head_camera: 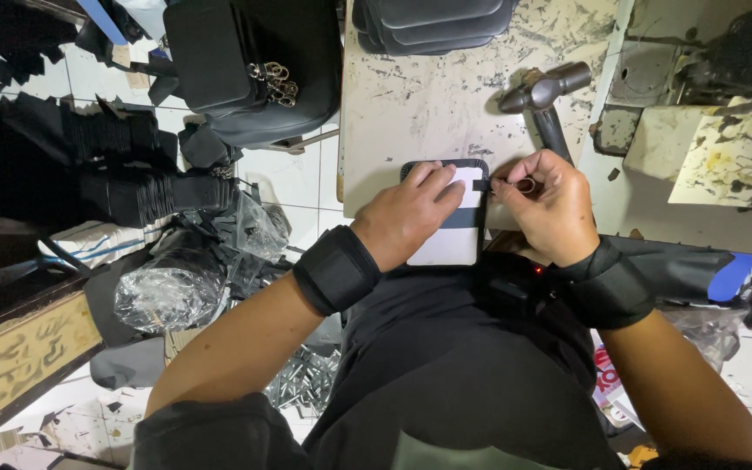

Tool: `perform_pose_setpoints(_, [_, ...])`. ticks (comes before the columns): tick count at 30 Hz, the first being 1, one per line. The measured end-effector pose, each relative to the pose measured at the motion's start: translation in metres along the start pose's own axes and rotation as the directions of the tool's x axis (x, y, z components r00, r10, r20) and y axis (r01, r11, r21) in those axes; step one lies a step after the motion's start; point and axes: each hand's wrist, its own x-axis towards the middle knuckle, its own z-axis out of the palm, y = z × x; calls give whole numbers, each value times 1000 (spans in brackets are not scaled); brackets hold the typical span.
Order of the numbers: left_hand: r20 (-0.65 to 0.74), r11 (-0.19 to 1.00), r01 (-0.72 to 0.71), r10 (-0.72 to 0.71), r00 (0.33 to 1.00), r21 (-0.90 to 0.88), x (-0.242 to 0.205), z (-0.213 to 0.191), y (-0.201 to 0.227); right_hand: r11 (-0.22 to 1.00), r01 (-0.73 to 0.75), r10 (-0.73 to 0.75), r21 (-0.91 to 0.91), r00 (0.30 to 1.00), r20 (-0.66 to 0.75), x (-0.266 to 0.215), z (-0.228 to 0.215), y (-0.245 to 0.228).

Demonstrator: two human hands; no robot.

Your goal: Assembling leather pouches by aligning components and using a hammer to secure hardware.

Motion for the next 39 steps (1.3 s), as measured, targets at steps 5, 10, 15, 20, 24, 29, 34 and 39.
perform_pose_setpoints(5, [-13, 1000, -12, 13, 1000, 11, 0, 2, 0, 999, 3, -3, -43, 1000, 1, 1, 0, -1])
perform_pose_setpoints(10, [-6, 1000, -18, 18, 1000, -7, 0, 1, -1, 999, 2, -2, -33, 1000, -3, 2, 2, 4])
perform_pose_setpoints(15, [0, 1000, -19, 18, 1000, -24, 2, -3, 0, 999, 15, -15, -52, 1000, -3, 2, 4, -2])
perform_pose_setpoints(20, [54, 996, -85, 84, 995, 22, 1, -1, 1, 989, -1, -2, -147, 1000, -21, -2, 6, -13])
perform_pose_setpoints(24, [72, 995, -101, 99, 992, 24, -4, 14, 2, 985, -6, 2, -170, 1000, -22, -1, 7, -14])
perform_pose_setpoints(29, [39, 994, -98, 97, 995, 41, -1, 15, 5, 969, -10, 1, -247, 999, -35, -2, 6, -14])
perform_pose_setpoints(34, [-10, 996, -74, 75, 997, 55, -5, 28, 6, 966, 43, -53, -254, 998, -34, -2, 7, -6])
perform_pose_setpoints(39, [-143, 999, -34, 34, 989, 3, 7, 6, -1, 992, 86, -88, -92, 996, -18, -6, 2, -2])
